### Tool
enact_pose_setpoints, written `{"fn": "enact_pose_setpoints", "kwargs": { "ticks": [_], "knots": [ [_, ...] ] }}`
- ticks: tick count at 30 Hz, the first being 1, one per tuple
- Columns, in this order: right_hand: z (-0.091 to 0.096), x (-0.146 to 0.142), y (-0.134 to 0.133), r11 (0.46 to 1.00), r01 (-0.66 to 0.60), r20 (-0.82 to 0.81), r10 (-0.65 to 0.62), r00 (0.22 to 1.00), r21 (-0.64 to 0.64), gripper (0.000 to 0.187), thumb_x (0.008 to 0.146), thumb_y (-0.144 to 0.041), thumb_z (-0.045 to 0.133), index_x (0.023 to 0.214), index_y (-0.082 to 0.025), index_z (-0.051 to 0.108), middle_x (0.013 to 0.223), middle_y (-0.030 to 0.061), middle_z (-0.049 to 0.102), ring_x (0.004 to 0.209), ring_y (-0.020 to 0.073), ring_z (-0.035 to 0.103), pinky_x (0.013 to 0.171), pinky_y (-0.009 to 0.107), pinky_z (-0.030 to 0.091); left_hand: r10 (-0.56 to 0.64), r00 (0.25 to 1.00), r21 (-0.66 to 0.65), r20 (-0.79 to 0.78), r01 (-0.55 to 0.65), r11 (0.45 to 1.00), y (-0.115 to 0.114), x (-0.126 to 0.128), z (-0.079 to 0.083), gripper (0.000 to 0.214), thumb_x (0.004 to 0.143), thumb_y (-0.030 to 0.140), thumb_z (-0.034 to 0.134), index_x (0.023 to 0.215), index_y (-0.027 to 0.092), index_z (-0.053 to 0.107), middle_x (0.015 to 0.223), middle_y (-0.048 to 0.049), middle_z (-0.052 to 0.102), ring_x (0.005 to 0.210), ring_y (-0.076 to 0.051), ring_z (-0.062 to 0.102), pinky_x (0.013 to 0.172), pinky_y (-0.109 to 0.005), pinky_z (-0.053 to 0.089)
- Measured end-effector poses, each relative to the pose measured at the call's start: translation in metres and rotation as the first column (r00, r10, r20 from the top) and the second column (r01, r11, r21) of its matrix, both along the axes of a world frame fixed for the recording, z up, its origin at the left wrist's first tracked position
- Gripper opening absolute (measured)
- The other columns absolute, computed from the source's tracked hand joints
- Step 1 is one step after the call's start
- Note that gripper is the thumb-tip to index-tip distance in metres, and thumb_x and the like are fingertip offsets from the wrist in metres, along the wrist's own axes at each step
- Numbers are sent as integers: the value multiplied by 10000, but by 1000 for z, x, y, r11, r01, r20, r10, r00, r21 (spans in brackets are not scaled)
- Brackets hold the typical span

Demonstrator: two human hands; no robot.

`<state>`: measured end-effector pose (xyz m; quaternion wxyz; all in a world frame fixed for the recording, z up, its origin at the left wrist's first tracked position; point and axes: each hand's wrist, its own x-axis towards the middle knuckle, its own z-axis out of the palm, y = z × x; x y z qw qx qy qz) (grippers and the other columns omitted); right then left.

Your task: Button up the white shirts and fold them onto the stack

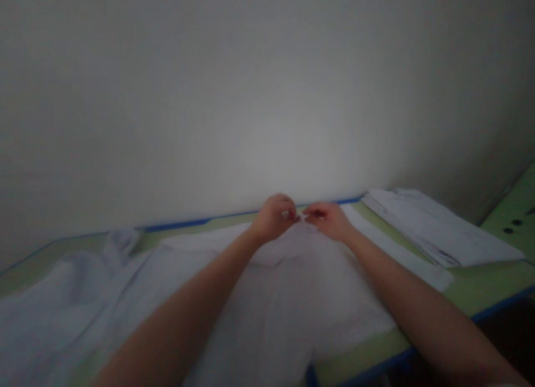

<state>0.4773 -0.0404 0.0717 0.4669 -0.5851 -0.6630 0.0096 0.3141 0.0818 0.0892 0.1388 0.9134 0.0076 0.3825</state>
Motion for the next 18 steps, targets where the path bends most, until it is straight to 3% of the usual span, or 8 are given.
{"fn": "enact_pose_setpoints", "kwargs": {
  "ticks": [4, 8, 12, 18],
  "knots": [
    [1, 0, -2, 998, -28, 234, 14, 972, 59, 103, 682, -129, 582, 739, -183, 649, 788, 23, 638, 749, 129, 570, 708, 260, 435, 13, 998, 103, -63, -6, 995, 0, -2, 0, 147, 717, 266, 631, 605, 182, 586, 668, -33, 591, 765, -169, 534, 784, -323, 388],
    [-2, -2, -3, 997, 11, 467, -47, 883, 79, 24, 658, -164, 617, 666, -187, 617, 685, 20, 581, 698, 144, 522, 669, 264, 386, -14, 993, 97, -115, 25, 995, -3, -4, 1, 71, 720, 194, 594, 650, 186, 600, 710, -34, 632, 773, -160, 565, 812, -327, 393],
    [-4, -1, -3, 989, 62, 439, -116, 891, 136, 46, 664, -142, 591, 666, -186, 600, 696, 17, 573, 693, 144, 511, 669, 267, 369, -42, 991, 4, -130, 43, 999, -4, -4, 1, 68, 713, 193, 593, 646, 187, 604, 768, -34, 665, 782, -156, 595, 838, -329, 411],
    [-6, 2, -2, 961, 110, 338, -195, 921, 253, 74, 688, -127, 563, 697, -190, 601, 733, 22, 579, 727, 152, 512, 694, 281, 377, -42, 998, -275, -45, 29, 961, -7, 0, -4, 140, 690, 283, 640, 633, 170, 581, 929, -57, 675, 849, -162, 616, 797, -300, 466]
  ]
}}
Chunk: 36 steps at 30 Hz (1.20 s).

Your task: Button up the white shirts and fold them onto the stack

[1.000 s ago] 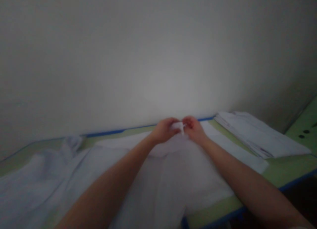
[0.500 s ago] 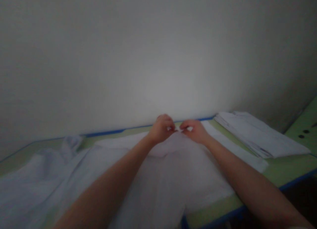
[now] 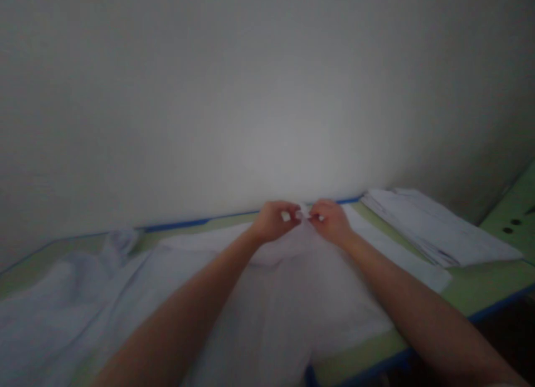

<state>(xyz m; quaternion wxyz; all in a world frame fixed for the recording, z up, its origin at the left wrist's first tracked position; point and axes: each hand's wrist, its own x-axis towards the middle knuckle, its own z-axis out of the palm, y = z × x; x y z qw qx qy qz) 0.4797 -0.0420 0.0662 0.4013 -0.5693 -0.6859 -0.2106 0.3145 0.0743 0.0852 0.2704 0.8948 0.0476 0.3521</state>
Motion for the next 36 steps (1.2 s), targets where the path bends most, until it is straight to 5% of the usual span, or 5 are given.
{"fn": "enact_pose_setpoints", "kwargs": {
  "ticks": [7, 13, 23, 30, 36],
  "knots": [
    [0, -1, -2, 998, 43, 5, -43, 999, 41, 103, 697, -115, 518, 733, -189, 579, 761, 35, 559, 771, 171, 496, 725, 305, 378, 85, 996, -187, 27, -79, 979, -4, 3, 3, 295, 649, 383, 687, 777, 148, 563, 811, -67, 666, 738, -153, 617, 699, -312, 497],
    [1, -2, -2, 999, 48, 30, -48, 998, -1, 126, 692, -96, 495, 737, -188, 568, 759, 34, 552, 758, 169, 491, 718, 302, 378, -13, 995, -343, 102, 47, 938, -6, 5, 2, 322, 632, 365, 714, 816, 137, 578, 907, -93, 675, 805, -158, 627, 756, -321, 504],
    [7, -11, -6, 998, -49, -187, 57, 981, 46, 176, 669, -79, 483, 771, -195, 567, 875, 27, 613, 852, 167, 551, 802, 313, 426, 3, 1000, -104, -2, -4, 995, -8, 2, 1, 184, 711, 302, 639, 830, 162, 625, 779, -34, 647, 702, -121, 584, 682, -258, 475],
    [8, -10, -2, 994, 81, -429, -43, 902, 72, 114, 675, -165, 549, 786, -181, 571, 795, 22, 601, 750, 147, 549, 726, 290, 437, 34, 999, -96, -26, -36, 995, -6, 3, 0, 227, 746, 373, 594, 781, 149, 603, 716, -31, 615, 635, -112, 551, 607, -235, 454],
    [10, -5, -6, 981, 93, -115, -74, 991, 171, 94, 656, -171, 621, 603, -182, 544, 695, 15, 506, 745, 157, 468, 717, 314, 375, -20, 999, -262, 43, 31, 965, 0, 7, -5, 225, 709, 348, 636, 782, 143, 580, 676, -6, 580, 606, -94, 534, 566, -209, 428]
  ]
}}
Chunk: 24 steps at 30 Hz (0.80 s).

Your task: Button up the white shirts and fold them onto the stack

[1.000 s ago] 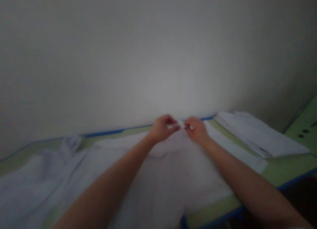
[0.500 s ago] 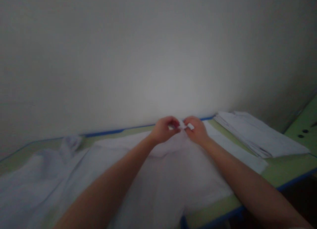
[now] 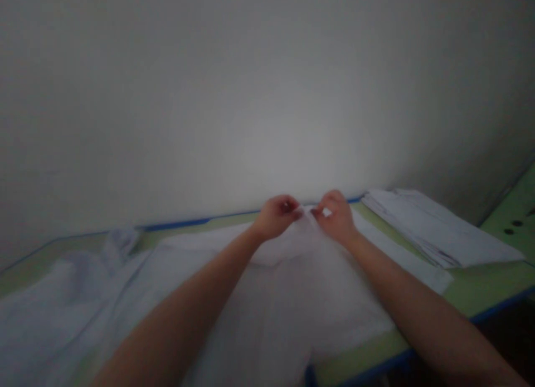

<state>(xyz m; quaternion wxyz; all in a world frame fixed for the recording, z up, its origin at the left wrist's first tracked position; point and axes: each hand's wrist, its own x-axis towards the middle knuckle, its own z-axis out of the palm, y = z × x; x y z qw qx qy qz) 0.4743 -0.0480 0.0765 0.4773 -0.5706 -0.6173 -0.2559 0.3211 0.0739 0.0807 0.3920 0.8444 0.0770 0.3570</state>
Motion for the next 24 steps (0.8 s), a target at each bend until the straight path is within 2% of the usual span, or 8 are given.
{"fn": "enact_pose_setpoints", "kwargs": {
  "ticks": [2, 5, 8, 10, 13, 18, 21, 24],
  "knots": [
    [0, -1, -1, 999, -9, 128, 14, 992, -34, 79, 666, -190, 630, 599, -197, 587, 670, 14, 501, 734, 161, 456, 729, 332, 355, -14, 1000, -45, 20, 15, 999, 2, 0, -1, 218, 705, 337, 642, 779, 144, 570, 660, 2, 566, 599, -91, 527, 553, -203, 418],
    [-1, -6, -3, 999, 10, 185, -4, 983, -31, 19, 673, -231, 639, 667, -215, 631, 698, 23, 514, 748, 171, 462, 738, 348, 353, -32, 999, -60, 14, 33, 998, 2, -1, 0, 200, 703, 316, 643, 773, 145, 567, 648, 9, 557, 589, -85, 513, 552, -202, 412],
    [3, -10, -5, 999, 2, 177, 5, 984, -37, 160, 685, -232, 631, 844, -216, 646, 840, 52, 555, 859, 197, 486, 784, 359, 374, -73, 997, -66, 1, 73, 995, 0, -2, 3, 178, 705, 291, 637, 767, 141, 565, 668, 3, 570, 606, -87, 519, 581, -212, 424],
    [7, -12, -7, 990, -75, 195, 96, 976, -115, 272, 705, -197, 604, 976, -220, 624, 927, 59, 579, 913, 197, 499, 822, 357, 382, -97, 995, -65, -12, 96, 993, -2, -3, 4, 166, 706, 274, 631, 778, 138, 569, 691, -5, 583, 626, -92, 529, 603, -220, 433],
    [13, -13, -12, 944, -192, 192, 247, 950, -268, 348, 718, -163, 578, 1061, -217, 590, 940, 46, 617, 885, 173, 537, 829, 335, 394, -104, 994, -61, -38, 102, 993, -3, -5, 4, 150, 709, 255, 621, 785, 135, 574, 709, -13, 597, 644, -99, 543, 620, -228, 439],
    [14, -14, -15, 909, -194, 116, 252, 961, -369, 296, 759, -185, 559, 1052, -211, 595, 922, 34, 649, 848, 153, 569, 787, 297, 406, -98, 991, -14, -86, 97, 995, -4, -7, 4, 139, 727, 261, 601, 783, 138, 571, 719, -21, 601, 661, -110, 548, 621, -234, 437],
    [12, -12, -13, 918, -128, 184, 209, 960, -376, 223, 772, -197, 570, 989, -207, 619, 849, 28, 655, 790, 155, 567, 737, 290, 400, -91, 989, 23, -117, 94, 995, -5, -8, 5, 122, 729, 252, 595, 766, 139, 570, 691, -11, 577, 627, -99, 517, 597, -227, 423],
    [11, -9, -11, 923, -140, 255, 242, 936, -360, 159, 774, -166, 559, 911, -195, 633, 826, 32, 654, 783, 153, 560, 739, 291, 393, -118, 986, 7, -117, 120, 993, -7, -7, 5, 98, 727, 221, 585, 771, 139, 556, 668, 6, 540, 596, -83, 484, 576, -214, 410]
  ]
}}
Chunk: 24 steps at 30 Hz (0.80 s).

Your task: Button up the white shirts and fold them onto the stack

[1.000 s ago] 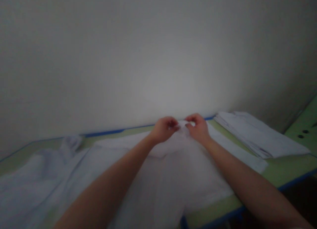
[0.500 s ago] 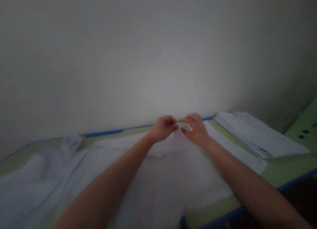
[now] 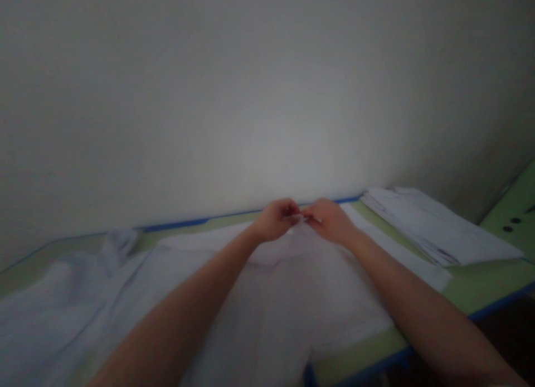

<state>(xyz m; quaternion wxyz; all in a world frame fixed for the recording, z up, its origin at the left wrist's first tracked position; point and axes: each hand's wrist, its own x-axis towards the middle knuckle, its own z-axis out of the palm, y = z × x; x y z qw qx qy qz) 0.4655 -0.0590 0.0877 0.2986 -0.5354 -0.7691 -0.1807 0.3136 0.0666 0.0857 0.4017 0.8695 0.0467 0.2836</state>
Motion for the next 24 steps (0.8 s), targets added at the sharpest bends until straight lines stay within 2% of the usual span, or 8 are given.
{"fn": "enact_pose_setpoints", "kwargs": {
  "ticks": [4, 9, 12, 14, 17, 19, 22, 24],
  "knots": [
    [-2, 2, 2, 996, -61, 46, 58, 997, 66, 134, 768, -113, 516, 787, -186, 626, 781, 33, 637, 770, 149, 543, 748, 301, 382, -34, 999, -26, 33, 35, 999, 0, 0, -2, 172, 692, 150, 587, 852, 148, 527, 747, 6, 528, 638, -81, 496, 602, -211, 421],
    [-10, -3, 3, 971, -35, 75, 18, 997, 236, 156, 778, -127, 488, 669, -184, 583, 755, 30, 607, 736, 141, 498, 741, 308, 361, -22, 1000, 14, 17, 22, 1000, -1, -1, 0, 203, 680, 136, 584, 870, 153, 515, 788, 0, 519, 657, -83, 496, 612, -211, 424],
    [-14, -7, 2, 953, 47, 65, -70, 995, 300, 180, 764, -124, 472, 605, -178, 538, 726, 37, 582, 733, 147, 474, 747, 309, 350, -13, 1000, 35, 7, 13, 999, -4, -2, 4, 201, 676, 140, 587, 853, 160, 494, 768, 15, 497, 635, -75, 479, 588, -198, 410],
    [-14, -8, 2, 939, 182, -5, -189, 982, 292, 150, 709, -119, 488, 569, -173, 501, 668, 36, 544, 711, 152, 460, 718, 303, 345, 0, 1000, 66, 0, 0, 998, -6, -3, 7, 199, 678, 150, 587, 846, 165, 483, 762, 20, 490, 627, -74, 473, 582, -195, 403],
    [-12, -7, 3, 897, 421, -201, -392, 898, 134, 124, 620, -154, 534, 523, -173, 458, 538, -3, 463, 578, 128, 415, 582, 263, 313, 48, 999, 138, 2, -48, 989, -8, -5, 10, 181, 690, 174, 582, 842, 170, 484, 764, 17, 493, 641, -83, 474, 594, -205, 401],
    [-11, -4, 5, 875, 483, -329, -469, 820, -42, 144, 619, -205, 546, 503, -171, 468, 481, -24, 435, 499, 106, 385, 504, 239, 267, 90, 996, 173, 22, -93, 981, -9, -7, 12, 168, 695, 187, 579, 835, 169, 488, 775, 8, 500, 663, -93, 480, 610, -216, 406],
    [-10, 1, 6, 875, 392, -427, -481, 765, -283, 215, 677, -269, 506, 491, -163, 522, 437, -29, 419, 449, 96, 388, 453, 222, 235, 132, 989, 199, 71, -143, 969, -10, -8, 15, 146, 702, 189, 567, 827, 170, 494, 809, -7, 513, 708, -108, 488, 651, -234, 418],
    [-10, 3, 6, 884, 336, -443, -456, 772, -324, 217, 689, -271, 491, 515, -159, 554, 442, -25, 428, 450, 99, 398, 450, 219, 252, 138, 986, 229, 91, -155, 961, -10, -8, 16, 136, 703, 181, 561, 823, 173, 496, 820, -11, 517, 730, -115, 487, 675, -243, 422]
  ]
}}
